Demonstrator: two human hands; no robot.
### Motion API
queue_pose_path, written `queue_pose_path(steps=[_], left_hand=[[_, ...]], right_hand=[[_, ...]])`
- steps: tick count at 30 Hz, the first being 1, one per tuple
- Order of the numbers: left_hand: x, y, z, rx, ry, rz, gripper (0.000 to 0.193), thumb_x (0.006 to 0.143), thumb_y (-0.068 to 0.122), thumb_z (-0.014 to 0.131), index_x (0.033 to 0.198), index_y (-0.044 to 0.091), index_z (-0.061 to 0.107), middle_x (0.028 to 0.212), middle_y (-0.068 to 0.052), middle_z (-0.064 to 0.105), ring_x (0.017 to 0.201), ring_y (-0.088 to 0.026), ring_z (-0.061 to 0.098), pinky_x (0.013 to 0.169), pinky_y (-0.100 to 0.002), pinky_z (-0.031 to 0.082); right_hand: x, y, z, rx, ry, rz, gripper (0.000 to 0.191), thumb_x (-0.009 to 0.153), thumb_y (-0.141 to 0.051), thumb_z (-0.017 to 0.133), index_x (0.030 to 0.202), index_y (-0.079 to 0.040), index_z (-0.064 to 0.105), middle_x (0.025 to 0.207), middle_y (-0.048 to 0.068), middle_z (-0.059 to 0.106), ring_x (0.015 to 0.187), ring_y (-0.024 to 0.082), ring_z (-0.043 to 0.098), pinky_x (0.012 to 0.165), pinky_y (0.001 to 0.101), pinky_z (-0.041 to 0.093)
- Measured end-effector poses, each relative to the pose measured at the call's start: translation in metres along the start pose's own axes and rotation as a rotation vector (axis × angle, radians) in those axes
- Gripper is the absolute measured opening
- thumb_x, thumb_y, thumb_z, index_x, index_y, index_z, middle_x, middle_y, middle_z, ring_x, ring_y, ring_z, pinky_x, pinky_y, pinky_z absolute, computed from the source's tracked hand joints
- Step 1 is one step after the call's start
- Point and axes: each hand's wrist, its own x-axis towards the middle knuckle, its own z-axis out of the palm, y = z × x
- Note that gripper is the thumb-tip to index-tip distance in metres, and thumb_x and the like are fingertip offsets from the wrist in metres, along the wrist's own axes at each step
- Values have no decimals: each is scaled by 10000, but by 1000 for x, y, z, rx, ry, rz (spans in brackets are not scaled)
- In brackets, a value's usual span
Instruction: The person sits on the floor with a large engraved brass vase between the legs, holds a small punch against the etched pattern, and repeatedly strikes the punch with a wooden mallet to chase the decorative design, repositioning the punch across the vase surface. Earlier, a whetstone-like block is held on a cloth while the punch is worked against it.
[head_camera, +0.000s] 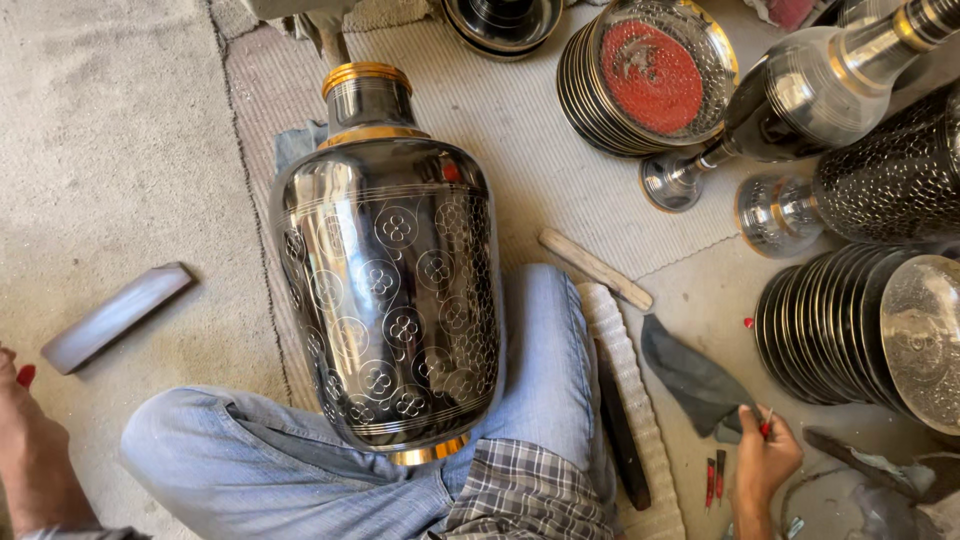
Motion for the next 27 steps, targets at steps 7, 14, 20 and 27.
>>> queue_pose_path(steps=[7,14,20,27], left_hand=[[-112,82,33,16,-309,155,76,1177,46,601,1156,-18,636,1110,-110,701,1058,-194,688,1027,-282,571],[-290,125,119,-28,-1322,-335,253,1005,207,563,1021,37,750,901,-87,755,847,-195,757,788,-308,636],[-343,68,126,-571,-1442,-896,324,1127,226,473,1060,-11,685,805,-9,619,739,-93,581,657,-221,458],[-328,58,110,-765,-1274,-947,180,1036,117,597,1101,-27,685,853,-74,711,754,-134,654,694,-268,546]], right_hand=[[-27,-68,7,-542,-176,-76,332,906,-239,810,1191,-71,777,964,89,693,837,230,647,753,377,508],[-94,-216,53,-30,-612,-480,260,908,-8,579,1067,-112,756,989,69,635,862,190,648,737,300,545],[-177,-258,75,424,-953,-1158,181,837,-179,717,1006,-128,758,999,38,547,982,194,593,907,465,525],[-226,-214,98,600,-977,-1218,86,1011,-168,747,1031,-109,687,1166,33,586,1180,202,618,1132,556,547]])
